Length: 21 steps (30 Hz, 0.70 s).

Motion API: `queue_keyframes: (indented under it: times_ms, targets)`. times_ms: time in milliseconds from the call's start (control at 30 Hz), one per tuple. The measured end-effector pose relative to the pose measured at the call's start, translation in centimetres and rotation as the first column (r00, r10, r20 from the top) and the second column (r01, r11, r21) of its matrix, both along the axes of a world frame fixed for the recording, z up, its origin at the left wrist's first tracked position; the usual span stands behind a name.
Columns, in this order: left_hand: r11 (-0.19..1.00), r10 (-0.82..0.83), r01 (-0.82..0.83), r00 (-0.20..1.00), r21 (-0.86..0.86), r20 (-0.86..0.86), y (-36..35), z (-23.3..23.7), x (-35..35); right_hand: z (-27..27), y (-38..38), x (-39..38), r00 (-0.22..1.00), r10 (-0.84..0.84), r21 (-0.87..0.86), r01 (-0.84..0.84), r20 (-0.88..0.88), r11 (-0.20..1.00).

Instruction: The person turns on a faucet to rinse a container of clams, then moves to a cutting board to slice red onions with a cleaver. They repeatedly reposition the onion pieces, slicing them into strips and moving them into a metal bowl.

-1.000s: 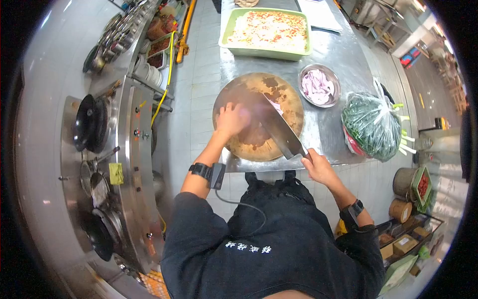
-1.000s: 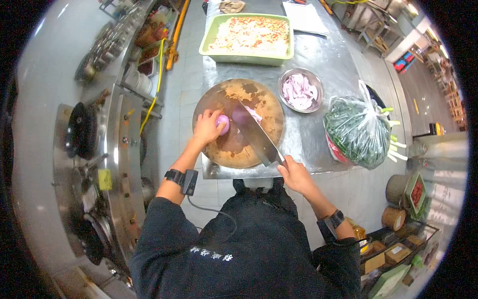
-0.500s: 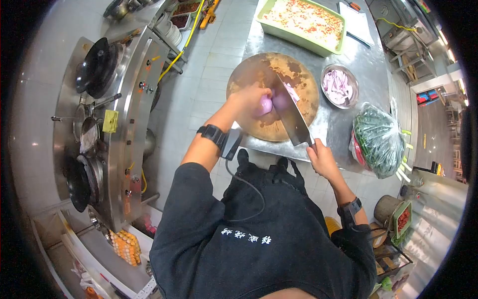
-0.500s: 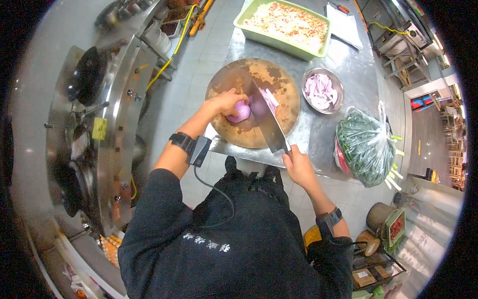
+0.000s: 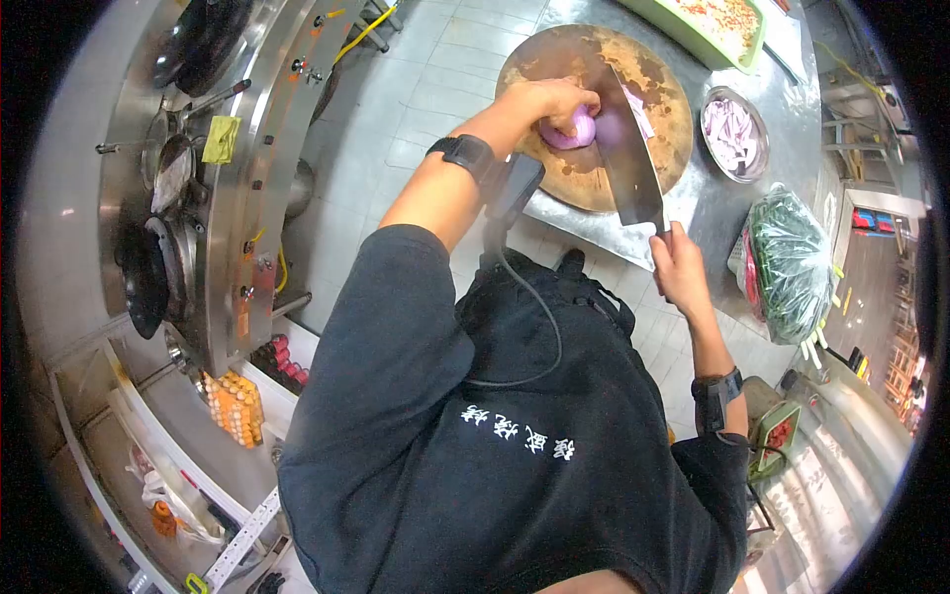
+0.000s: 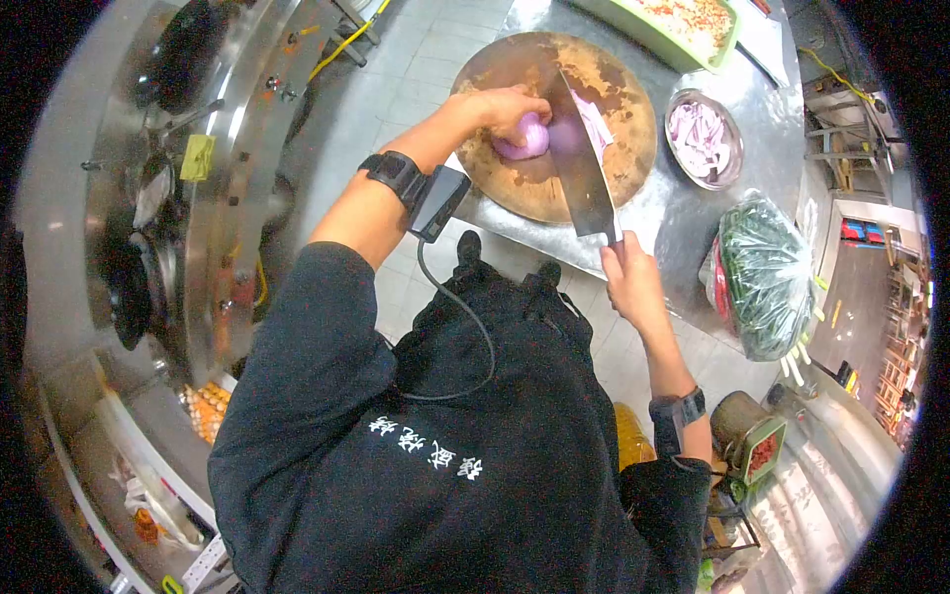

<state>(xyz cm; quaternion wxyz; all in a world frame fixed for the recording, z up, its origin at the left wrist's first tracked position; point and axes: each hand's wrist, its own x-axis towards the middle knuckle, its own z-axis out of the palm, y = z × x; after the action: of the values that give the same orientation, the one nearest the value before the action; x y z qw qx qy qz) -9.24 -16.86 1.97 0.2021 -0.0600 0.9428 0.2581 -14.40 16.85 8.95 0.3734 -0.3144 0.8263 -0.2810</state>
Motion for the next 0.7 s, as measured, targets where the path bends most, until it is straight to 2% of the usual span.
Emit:
queue_keyframes:
  times_ms: [33, 100, 167, 200, 233, 300, 333, 433, 467, 500, 567, 633, 700]
  targets:
    - [1.000, 0.016, -0.016, 1.000, 0.009, -0.016, 0.3, -0.4, 0.0, 0.8, 0.3, -0.2, 1.000, 0.005, -0.065, -0.005, -0.005, 0.998]
    - [0.998, 0.053, -0.052, 0.997, 0.016, -0.048, 0.3, -0.3, 0.4, 3.4, 0.5, -0.5, 0.999, -0.018, -0.012, 0.019, 0.036, 1.000]
    - [0.996, 0.089, -0.089, 0.995, 0.007, -0.045, 0.5, 0.3, 0.9, 1.2, 1.4, -0.7, 0.999, 0.011, -0.031, -0.013, -0.040, 0.999]
    - [0.995, 0.099, -0.099, 0.994, 0.002, -0.044, 0.8, 0.8, 1.0, -1.6, 1.6, -0.7, 0.956, 0.112, -0.110, -0.146, -0.271, 0.983]
    - [0.996, 0.090, -0.090, 0.994, 0.010, -0.064, 0.6, 0.5, 1.0, -2.5, 0.7, -0.4, 0.976, 0.111, 0.023, -0.109, -0.189, 0.994]
    - [0.997, 0.070, -0.068, 0.992, 0.024, -0.105, 0.3, -0.2, 1.2, -2.3, 0.3, -0.1, 0.997, 0.036, 0.008, -0.035, -0.061, 0.999]
    - [0.996, 0.088, -0.087, 0.993, 0.012, -0.080, 0.6, 0.5, 1.3, 0.2, -0.5, 0.1, 1.000, 0.004, 0.042, -0.003, -0.021, 0.999]
    - [0.995, 0.098, -0.098, 0.984, 0.013, -0.150, 0.6, 0.0, 1.7, 2.3, 0.8, -0.9, 0.994, 0.058, 0.000, -0.058, -0.095, 0.998]
    - [0.994, 0.108, -0.105, 0.984, 0.025, -0.145, 0.5, -0.3, 1.7, 2.4, 1.2, -0.8, 0.998, 0.023, 0.002, -0.023, -0.055, 1.000]
    - [0.993, 0.116, -0.112, 0.983, 0.037, -0.142, 0.5, -0.3, 1.7, 2.4, 1.0, -0.3, 0.981, 0.096, -0.008, -0.099, -0.168, 0.995]
    - [0.991, 0.121, -0.115, 0.986, 0.063, -0.115, 0.7, 0.8, 1.9, -1.1, 0.3, 0.6, 0.966, 0.132, -0.049, -0.146, -0.224, 0.988]
    - [0.989, 0.148, -0.143, 0.982, 0.050, -0.120, 1.2, 1.2, 2.3, -1.4, -0.3, 0.7, 0.986, 0.098, 0.002, -0.099, -0.131, 0.995]
    - [0.990, 0.133, -0.125, 0.980, 0.061, -0.148, 0.9, 0.5, 2.5, 1.4, 0.0, 0.3, 0.995, 0.064, 0.038, -0.061, -0.080, 0.997]
